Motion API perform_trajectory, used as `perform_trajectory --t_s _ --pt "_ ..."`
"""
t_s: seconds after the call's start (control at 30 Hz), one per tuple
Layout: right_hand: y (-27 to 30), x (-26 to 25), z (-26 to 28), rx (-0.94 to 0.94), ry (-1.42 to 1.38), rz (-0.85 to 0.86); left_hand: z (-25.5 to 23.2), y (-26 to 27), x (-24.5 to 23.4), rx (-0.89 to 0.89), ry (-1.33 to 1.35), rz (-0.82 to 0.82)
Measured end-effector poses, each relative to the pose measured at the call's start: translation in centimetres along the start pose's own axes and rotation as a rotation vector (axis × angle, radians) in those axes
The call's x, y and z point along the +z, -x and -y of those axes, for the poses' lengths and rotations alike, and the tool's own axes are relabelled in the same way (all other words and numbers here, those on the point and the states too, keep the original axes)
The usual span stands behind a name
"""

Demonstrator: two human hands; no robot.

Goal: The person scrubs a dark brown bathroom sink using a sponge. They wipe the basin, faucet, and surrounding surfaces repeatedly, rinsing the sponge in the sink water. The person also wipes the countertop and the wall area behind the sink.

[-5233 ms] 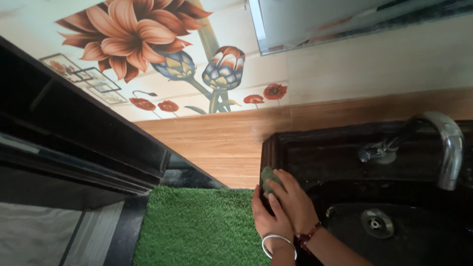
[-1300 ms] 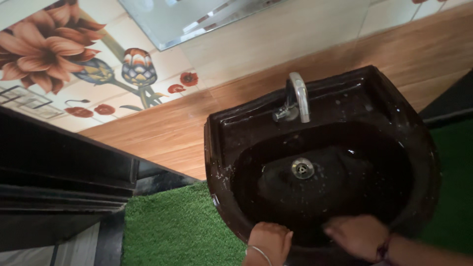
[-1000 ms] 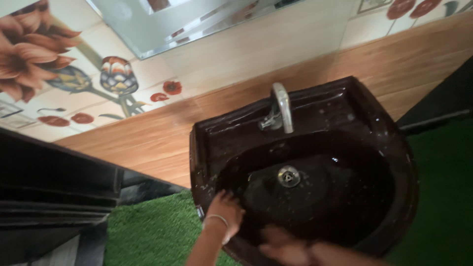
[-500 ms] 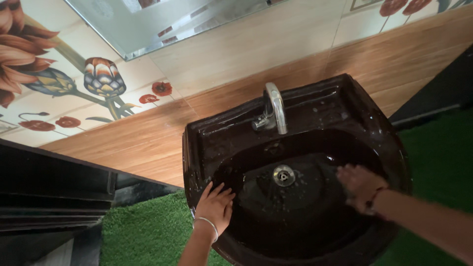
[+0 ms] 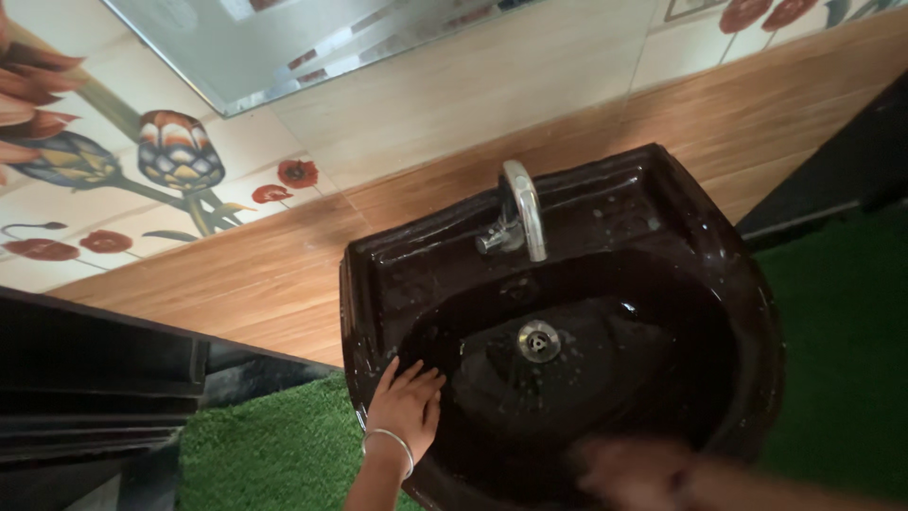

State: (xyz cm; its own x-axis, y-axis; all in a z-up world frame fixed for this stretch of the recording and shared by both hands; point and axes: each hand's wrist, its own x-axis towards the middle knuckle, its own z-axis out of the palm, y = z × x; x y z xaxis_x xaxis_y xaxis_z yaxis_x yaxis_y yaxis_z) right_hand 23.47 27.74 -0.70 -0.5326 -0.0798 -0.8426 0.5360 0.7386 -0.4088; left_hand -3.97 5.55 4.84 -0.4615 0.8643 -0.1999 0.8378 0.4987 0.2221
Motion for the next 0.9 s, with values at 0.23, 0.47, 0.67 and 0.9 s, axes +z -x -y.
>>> perform_trajectory --t_s 0.23,0.47,0.67,0.9 --pt "7.6 -8.7 -9.5 0.005 0.733 -0.350 0.2 0.0 0.2 -0.003 0.032 -0.016" --pt "-3.0 1.5 3.2 0.016 0.234 -0.241 0.1 0.1 0.2 -0.020 0.094 -0.057" --pt "-13.6 7.9 13.1 -0.058 -0.013 -0.380 0.3 -0.2 0.7 0.007 0.113 -0.129" --pt "-7.4 6.4 1.9 -0.088 0.084 -0.004 0.4 0.2 0.8 0.012 0.125 -0.177"
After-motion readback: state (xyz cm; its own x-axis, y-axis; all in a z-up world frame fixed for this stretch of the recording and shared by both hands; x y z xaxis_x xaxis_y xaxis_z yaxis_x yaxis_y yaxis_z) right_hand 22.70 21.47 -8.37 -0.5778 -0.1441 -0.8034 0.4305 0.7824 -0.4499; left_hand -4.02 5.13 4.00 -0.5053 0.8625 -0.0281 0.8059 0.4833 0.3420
